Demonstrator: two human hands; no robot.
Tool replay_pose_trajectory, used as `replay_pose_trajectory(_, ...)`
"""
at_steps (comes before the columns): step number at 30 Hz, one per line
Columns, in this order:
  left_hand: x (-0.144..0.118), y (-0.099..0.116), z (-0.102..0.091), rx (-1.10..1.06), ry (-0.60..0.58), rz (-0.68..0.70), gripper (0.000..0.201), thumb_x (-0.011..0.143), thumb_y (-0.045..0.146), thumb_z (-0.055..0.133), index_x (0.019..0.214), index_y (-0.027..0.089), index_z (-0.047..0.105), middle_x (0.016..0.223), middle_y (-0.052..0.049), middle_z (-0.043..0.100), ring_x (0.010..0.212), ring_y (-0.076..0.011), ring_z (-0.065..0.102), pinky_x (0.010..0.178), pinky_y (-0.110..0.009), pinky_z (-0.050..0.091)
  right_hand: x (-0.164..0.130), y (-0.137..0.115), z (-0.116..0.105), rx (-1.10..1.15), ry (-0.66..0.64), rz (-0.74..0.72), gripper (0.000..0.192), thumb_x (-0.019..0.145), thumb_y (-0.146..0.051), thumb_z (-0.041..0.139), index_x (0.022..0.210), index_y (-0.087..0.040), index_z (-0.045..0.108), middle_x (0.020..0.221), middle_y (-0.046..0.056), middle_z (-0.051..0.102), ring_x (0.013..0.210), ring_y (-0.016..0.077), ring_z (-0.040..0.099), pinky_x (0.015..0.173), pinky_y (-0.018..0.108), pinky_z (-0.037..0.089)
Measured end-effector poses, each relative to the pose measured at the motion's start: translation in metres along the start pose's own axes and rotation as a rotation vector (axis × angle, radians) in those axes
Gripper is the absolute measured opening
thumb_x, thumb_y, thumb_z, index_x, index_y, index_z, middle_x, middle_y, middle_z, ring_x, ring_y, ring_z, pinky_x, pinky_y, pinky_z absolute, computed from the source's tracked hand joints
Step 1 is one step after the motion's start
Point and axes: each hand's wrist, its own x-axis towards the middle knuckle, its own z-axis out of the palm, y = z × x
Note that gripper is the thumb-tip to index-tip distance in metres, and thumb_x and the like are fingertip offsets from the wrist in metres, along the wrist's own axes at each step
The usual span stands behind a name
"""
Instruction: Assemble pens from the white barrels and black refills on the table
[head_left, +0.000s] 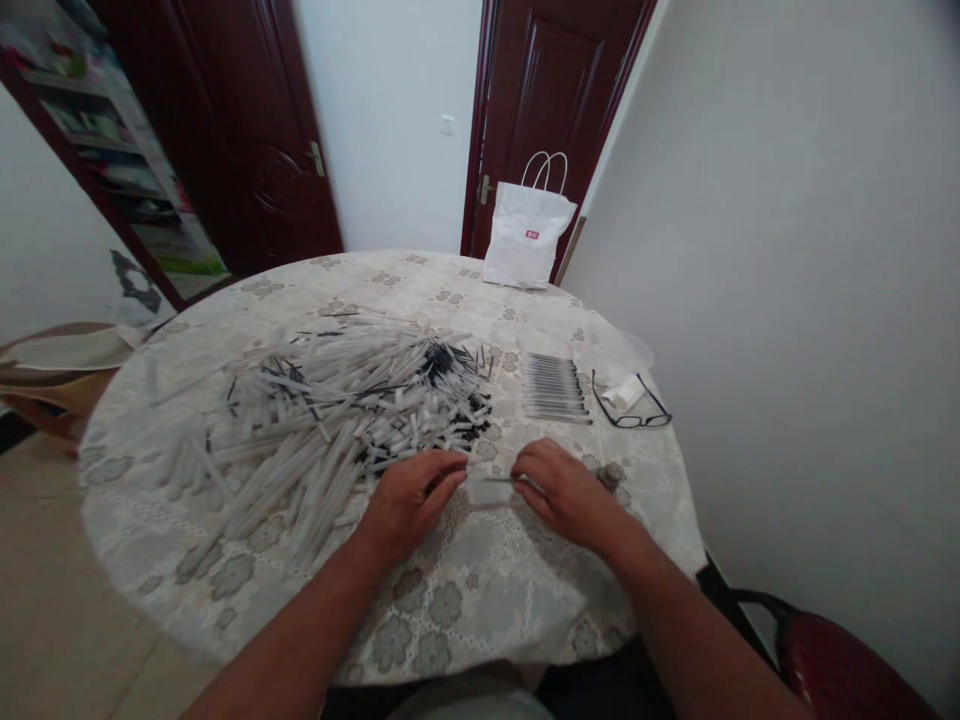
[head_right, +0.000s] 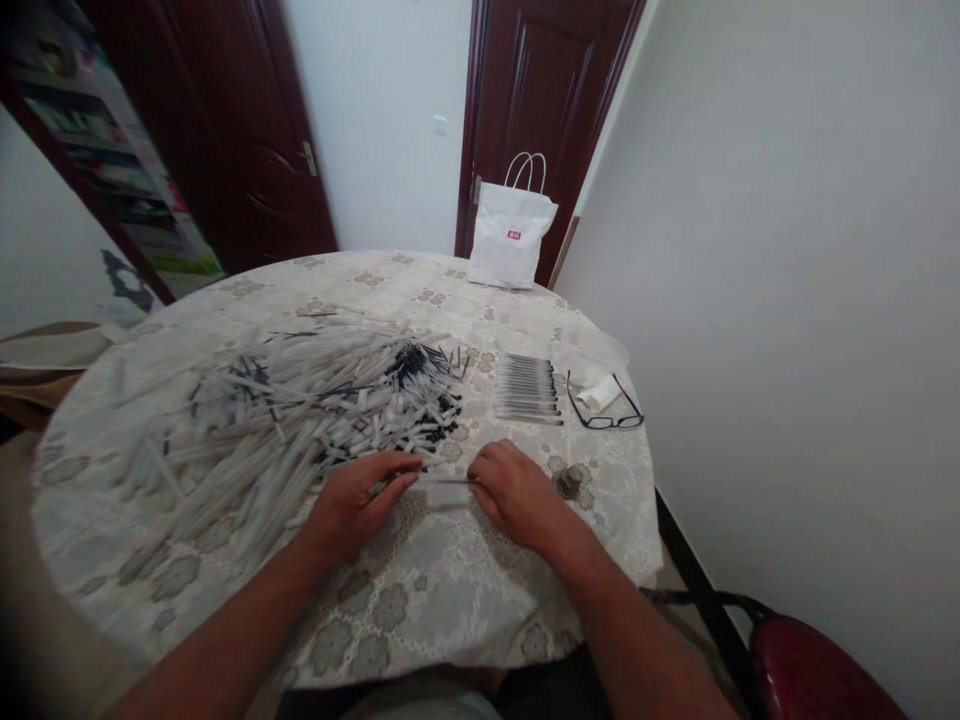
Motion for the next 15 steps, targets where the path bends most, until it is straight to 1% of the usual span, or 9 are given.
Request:
replay_pose_trajectory(1,-0.001,-0.003,0.0,0.093,0.027,0.066,0.02,0.096,0.028,0.06,0.111,0.022,0.072,0.103,-0.007,0.077,0.093,-0.0207,0.072,0.087,-0.034,0.056,-0.001,0.012,-0.008,-0.052,-0.02,0.031,0.013,0.099,-0.023,0.054,0.1,-0.019,0.066,0.101,0.01,0.065,0.098,0.0231,0.057,0.089,0.035,0.045)
replay_pose_trajectory(3,-0.002,-0.009,0.001,0.261,0.056,0.138,0.02,0.097,0.025,0.057,0.11,0.021,0.071,0.102,-0.008,0.075,0.095,-0.0216,0.069,0.087,-0.035,0.054,-0.002,0.042,-0.023,-0.148,-0.049,0.133,0.016,0.1,-0.024,0.054,0.098,-0.018,0.069,0.097,0.009,0.065,0.096,0.0226,0.058,0.089,0.034,0.044)
replay_pose_trajectory(6,-0.001,-0.011,0.0,0.493,0.022,0.138,0.019,0.097,0.022,0.055,0.108,0.021,0.07,0.103,-0.008,0.073,0.096,-0.0245,0.063,0.087,-0.039,0.051,0.004,0.086,-0.038,-0.283,-0.138,0.231,0.017,0.098,-0.024,0.056,0.099,-0.018,0.072,0.097,0.01,0.067,0.099,0.0227,0.06,0.089,0.032,0.043)
replay_pose_trajectory(8,0.0,-0.009,0.0,0.607,-0.028,0.107,0.018,0.095,0.021,0.056,0.106,0.021,0.071,0.103,-0.008,0.072,0.095,-0.0254,0.06,0.086,-0.04,0.048,0.01,0.107,-0.04,-0.356,-0.21,0.282,0.019,0.097,-0.025,0.056,0.1,-0.018,0.074,0.097,0.01,0.068,0.1,0.0225,0.062,0.088,0.03,0.042)
replay_pose_trajectory(11,0.001,-0.005,0.0,0.712,-0.086,0.056,0.015,0.094,0.021,0.058,0.101,0.022,0.072,0.1,-0.007,0.07,0.093,-0.0261,0.058,0.082,-0.04,0.044,0.019,0.119,-0.034,-0.404,-0.279,0.328,0.021,0.097,-0.026,0.056,0.104,-0.018,0.074,0.1,0.01,0.069,0.103,0.0219,0.063,0.087,0.028,0.042)
replay_pose_trajectory(15,0.001,-0.005,0.001,0.762,-0.12,0.021,0.013,0.093,0.02,0.058,0.094,0.023,0.071,0.094,-0.008,0.068,0.09,-0.0268,0.056,0.076,-0.04,0.04,0.025,0.118,-0.026,-0.418,-0.282,0.347,0.021,0.096,-0.027,0.056,0.105,-0.019,0.074,0.103,0.011,0.07,0.104,0.022,0.063,0.085,0.027,0.042)
